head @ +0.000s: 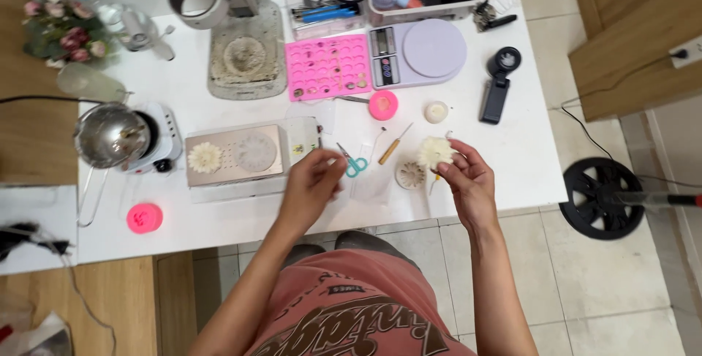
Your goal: Use a heat gun and carving tool to finish a wax flower, then package items and organize molds.
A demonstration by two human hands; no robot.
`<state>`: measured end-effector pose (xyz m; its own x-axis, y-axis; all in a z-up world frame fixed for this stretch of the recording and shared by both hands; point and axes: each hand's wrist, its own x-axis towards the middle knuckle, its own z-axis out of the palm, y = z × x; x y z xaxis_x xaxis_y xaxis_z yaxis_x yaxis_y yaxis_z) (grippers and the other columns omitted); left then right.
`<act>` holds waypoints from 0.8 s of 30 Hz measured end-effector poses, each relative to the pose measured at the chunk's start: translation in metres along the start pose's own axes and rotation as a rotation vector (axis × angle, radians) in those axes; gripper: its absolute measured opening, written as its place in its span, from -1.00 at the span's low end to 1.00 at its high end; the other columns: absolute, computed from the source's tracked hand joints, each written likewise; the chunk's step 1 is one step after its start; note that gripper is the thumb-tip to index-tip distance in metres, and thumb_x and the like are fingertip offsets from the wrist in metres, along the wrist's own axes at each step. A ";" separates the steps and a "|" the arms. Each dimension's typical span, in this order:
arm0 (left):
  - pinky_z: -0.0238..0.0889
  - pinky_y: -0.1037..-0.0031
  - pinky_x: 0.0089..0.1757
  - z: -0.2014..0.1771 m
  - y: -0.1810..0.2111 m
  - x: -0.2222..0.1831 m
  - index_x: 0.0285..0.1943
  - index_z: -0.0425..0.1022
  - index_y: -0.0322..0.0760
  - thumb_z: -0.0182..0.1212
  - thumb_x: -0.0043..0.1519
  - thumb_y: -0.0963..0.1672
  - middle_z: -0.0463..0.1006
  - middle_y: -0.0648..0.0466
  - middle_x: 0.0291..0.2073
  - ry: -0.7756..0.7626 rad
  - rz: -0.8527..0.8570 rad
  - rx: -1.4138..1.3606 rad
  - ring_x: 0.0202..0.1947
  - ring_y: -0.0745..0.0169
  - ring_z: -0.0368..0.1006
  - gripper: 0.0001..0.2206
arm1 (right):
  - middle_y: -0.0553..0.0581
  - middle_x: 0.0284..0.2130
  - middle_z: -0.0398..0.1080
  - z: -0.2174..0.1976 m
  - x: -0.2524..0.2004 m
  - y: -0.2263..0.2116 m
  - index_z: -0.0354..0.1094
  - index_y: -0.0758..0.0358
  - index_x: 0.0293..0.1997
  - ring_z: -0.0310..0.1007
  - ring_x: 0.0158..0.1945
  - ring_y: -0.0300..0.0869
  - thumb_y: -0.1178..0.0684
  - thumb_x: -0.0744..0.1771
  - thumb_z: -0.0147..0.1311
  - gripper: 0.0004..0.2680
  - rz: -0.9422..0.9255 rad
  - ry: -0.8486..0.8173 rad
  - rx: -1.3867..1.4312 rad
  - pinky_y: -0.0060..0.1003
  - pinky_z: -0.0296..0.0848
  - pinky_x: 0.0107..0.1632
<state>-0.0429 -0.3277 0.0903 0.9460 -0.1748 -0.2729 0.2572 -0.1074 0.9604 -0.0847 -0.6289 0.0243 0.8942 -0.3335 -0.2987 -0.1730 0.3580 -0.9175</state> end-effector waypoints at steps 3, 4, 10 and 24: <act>0.27 0.62 -0.38 0.012 0.019 0.011 0.02 0.54 -0.28 0.16 0.34 -0.06 0.57 0.17 -0.41 -0.101 0.015 -0.135 -0.43 0.50 0.42 -0.77 | 0.11 -0.10 0.50 0.046 -0.024 -0.045 0.29 0.38 0.27 0.52 -0.10 -0.27 0.37 0.32 0.10 -0.65 -0.012 -0.241 0.089 -0.39 0.49 0.01; 0.32 0.63 -0.29 0.014 0.024 0.015 0.08 0.54 -0.27 0.11 0.38 -0.04 0.60 0.17 -0.36 -0.184 0.072 -0.192 -0.37 0.50 0.44 -0.74 | 0.10 -0.09 0.49 0.058 -0.028 -0.055 0.29 0.39 0.29 0.50 -0.13 -0.28 0.38 0.32 0.11 -0.64 -0.041 -0.337 0.128 -0.41 0.46 -0.02; 0.41 0.54 -0.20 0.012 0.041 0.002 -0.07 0.62 -0.45 0.16 0.41 -0.03 0.61 0.10 -0.35 -0.229 0.085 -0.380 -0.33 0.43 0.50 -0.67 | 0.14 -0.17 0.54 0.107 -0.050 -0.077 0.39 0.47 0.09 0.52 -0.11 -0.29 0.35 0.35 0.13 -0.80 -0.162 -0.344 -0.037 -0.41 0.50 0.00; 0.40 0.55 -0.26 -0.007 0.061 -0.008 -0.15 0.63 -0.46 0.23 0.36 -0.05 0.62 0.07 -0.40 -0.159 0.066 -0.444 -0.40 0.40 0.50 -0.69 | 0.16 -0.11 0.53 0.147 -0.067 -0.087 0.34 0.46 0.11 0.51 -0.07 -0.29 0.33 0.36 0.10 -0.80 -0.167 -0.341 0.009 -0.44 0.48 0.03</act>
<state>-0.0337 -0.3255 0.1516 0.9302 -0.3183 -0.1830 0.2900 0.3314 0.8978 -0.0691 -0.5096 0.1629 0.9961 -0.0787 -0.0392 -0.0110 0.3311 -0.9435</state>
